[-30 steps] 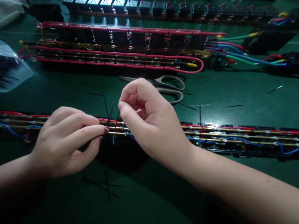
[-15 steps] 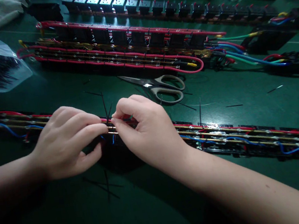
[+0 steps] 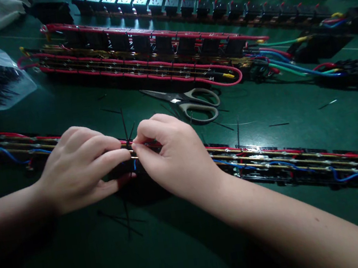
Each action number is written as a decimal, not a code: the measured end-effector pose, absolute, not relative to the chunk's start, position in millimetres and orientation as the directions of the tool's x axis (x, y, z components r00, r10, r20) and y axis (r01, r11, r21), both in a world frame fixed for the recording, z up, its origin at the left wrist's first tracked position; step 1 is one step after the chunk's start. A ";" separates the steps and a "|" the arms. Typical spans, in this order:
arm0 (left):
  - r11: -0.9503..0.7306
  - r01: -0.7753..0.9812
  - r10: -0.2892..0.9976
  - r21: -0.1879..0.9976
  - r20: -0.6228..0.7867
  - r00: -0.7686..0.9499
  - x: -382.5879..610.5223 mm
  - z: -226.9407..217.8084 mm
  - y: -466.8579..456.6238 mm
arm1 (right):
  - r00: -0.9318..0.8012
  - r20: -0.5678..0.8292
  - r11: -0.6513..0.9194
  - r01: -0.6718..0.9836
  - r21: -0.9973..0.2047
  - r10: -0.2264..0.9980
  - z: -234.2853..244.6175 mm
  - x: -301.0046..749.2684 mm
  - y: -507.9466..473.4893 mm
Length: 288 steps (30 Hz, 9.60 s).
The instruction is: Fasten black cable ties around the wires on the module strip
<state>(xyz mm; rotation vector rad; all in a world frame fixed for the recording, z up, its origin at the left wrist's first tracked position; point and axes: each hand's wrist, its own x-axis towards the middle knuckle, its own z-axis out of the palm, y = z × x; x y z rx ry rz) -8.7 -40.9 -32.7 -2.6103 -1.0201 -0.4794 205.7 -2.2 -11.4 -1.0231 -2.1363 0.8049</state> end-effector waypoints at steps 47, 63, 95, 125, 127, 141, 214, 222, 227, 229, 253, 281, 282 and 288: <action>-0.613 0.704 0.788 0.358 0.338 0.514 -4.6 -16.8 -40.3 | -0.641 0.256 0.580 0.364 -0.728 0.724 -5.7 209.1 -2.4; -0.648 0.681 0.754 0.340 0.412 0.512 -5.5 -21.1 -39.1 | -0.663 0.352 0.680 0.328 -0.656 0.660 -11.6 207.9 -1.4; -0.718 0.663 0.651 0.211 0.540 0.533 -8.4 -31.5 -40.3 | -0.723 0.385 0.727 0.233 -0.646 0.574 -9.6 208.6 0.8; -0.686 0.687 0.691 0.238 0.509 0.513 -5.4 -28.3 -43.6 | -0.693 0.275 0.597 0.275 -0.754 0.666 -4.1 210.8 -0.5; -0.683 0.690 0.695 0.240 0.503 0.513 -5.2 -27.8 -44.1 | -0.694 0.270 0.589 0.270 -0.761 0.667 -3.8 210.8 -0.5; -0.679 0.702 0.698 0.215 0.487 0.526 -4.9 -26.3 -41.1 | -0.615 0.095 0.261 0.185 -0.948 0.783 4.6 212.1 1.3; -0.648 0.738 0.535 -0.190 0.577 0.618 -10.3 -24.7 -42.0 | -0.566 0.137 0.579 0.811 -0.088 0.813 -10.9 207.6 -12.7; -0.468 0.877 0.810 -0.108 0.344 0.475 -5.0 -29.8 -40.7 | -0.679 0.347 0.761 0.607 -0.230 0.647 -9.7 213.0 -13.6; -0.507 0.859 0.786 -0.076 0.369 0.496 -8.5 -31.5 -39.2 | -0.690 0.228 0.724 0.625 -0.293 0.687 -12.0 211.6 -7.5; -0.520 0.852 0.775 -0.068 0.383 0.503 -9.3 -32.5 -38.5 | -0.692 0.185 0.714 0.646 -0.271 0.697 -11.6 211.0 -6.4; -0.434 0.892 0.830 -0.131 0.326 0.452 -14.2 -31.8 -33.8 | -0.730 0.058 0.715 0.646 -0.267 0.681 -8.4 210.0 -0.3; -0.939 0.330 0.343 0.094 0.214 0.915 -1.7 -26.4 -50.1 | -0.724 0.023 0.709 0.669 -0.223 0.690 -8.5 208.6 0.9; -0.938 0.328 0.346 0.116 0.211 0.914 -2.9 -25.8 -49.7 | -0.722 0.020 0.707 0.671 -0.222 0.691 -8.2 208.2 0.8; -0.950 0.308 0.312 0.054 0.226 0.923 -2.2 -28.4 -46.6 | -0.724 0.011 0.709 0.671 -0.216 0.689 -8.5 208.0 0.0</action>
